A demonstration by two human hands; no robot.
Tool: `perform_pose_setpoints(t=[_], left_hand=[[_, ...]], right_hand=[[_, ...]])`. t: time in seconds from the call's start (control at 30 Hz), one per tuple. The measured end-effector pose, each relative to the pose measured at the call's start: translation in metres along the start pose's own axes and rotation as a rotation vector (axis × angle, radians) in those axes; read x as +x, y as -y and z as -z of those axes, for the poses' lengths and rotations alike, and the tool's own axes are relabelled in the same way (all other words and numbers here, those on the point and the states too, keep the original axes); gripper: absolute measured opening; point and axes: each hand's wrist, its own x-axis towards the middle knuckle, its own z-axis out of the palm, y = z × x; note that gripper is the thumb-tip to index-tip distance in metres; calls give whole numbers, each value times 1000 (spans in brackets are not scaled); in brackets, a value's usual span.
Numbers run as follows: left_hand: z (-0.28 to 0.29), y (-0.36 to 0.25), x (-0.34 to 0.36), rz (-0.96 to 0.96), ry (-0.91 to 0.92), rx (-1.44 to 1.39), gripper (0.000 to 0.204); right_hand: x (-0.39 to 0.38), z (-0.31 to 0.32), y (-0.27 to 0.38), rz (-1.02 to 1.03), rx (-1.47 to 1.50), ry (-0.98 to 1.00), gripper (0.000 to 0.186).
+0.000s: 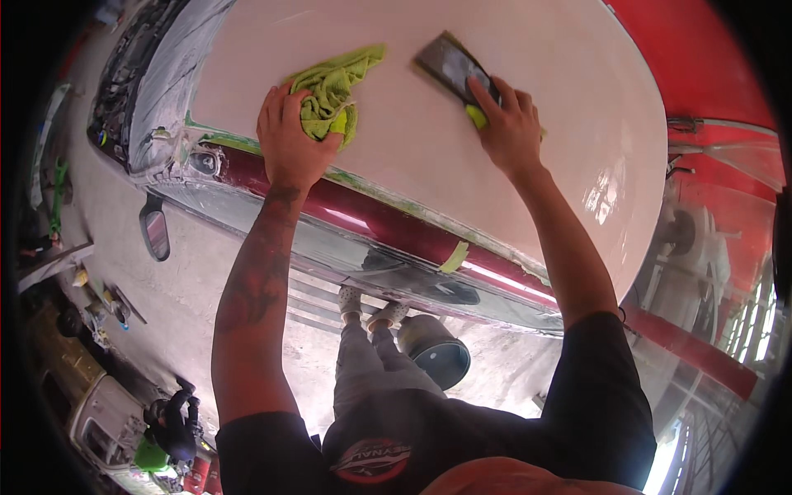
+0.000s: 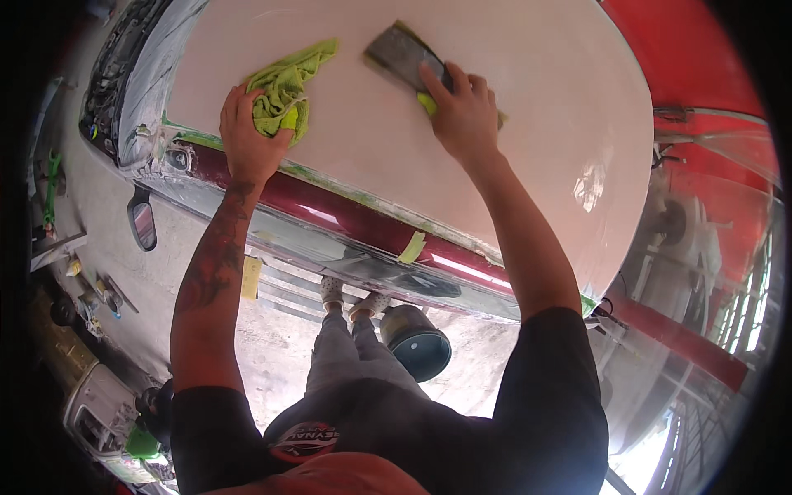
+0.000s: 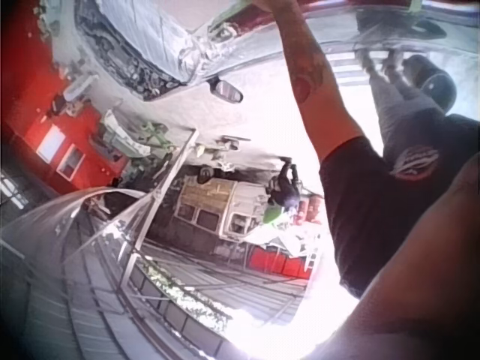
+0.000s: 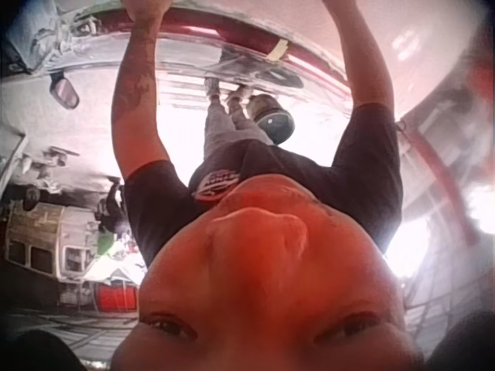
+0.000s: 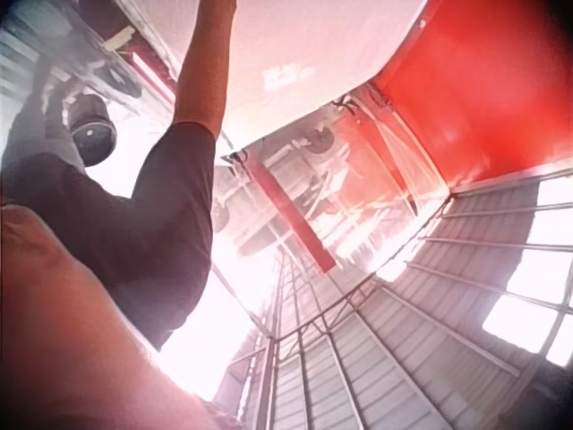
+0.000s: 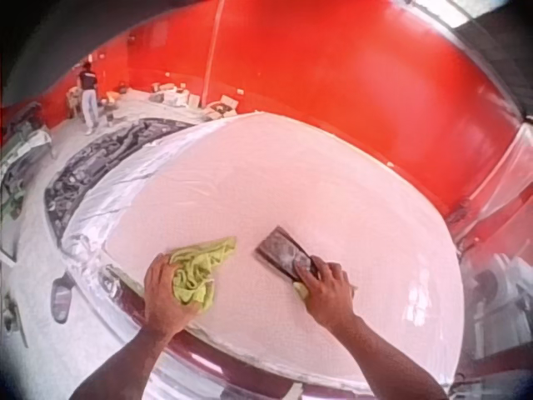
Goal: The person wets a cloth in a bucket of water, wipes the car roof, and sands the car roof using a sanding block and the cloth.
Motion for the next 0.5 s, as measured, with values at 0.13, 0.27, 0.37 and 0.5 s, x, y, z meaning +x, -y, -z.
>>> perform_pose_setpoints(t=[0.13, 0.27, 0.37, 0.5], left_hand=[[1, 0, 0, -4, 15, -1, 62], [1, 2, 0, 1, -11, 16, 63], [-2, 3, -1, -8, -32, 28, 63], [-5, 4, -1, -23, -41, 29, 62]], right_hand=[[10, -19, -2, 3, -7, -92, 54], [-126, 68, 17, -4, 58, 190, 61], [-165, 93, 11, 38, 70, 301, 58], [-84, 29, 13, 49, 40, 111, 56]])
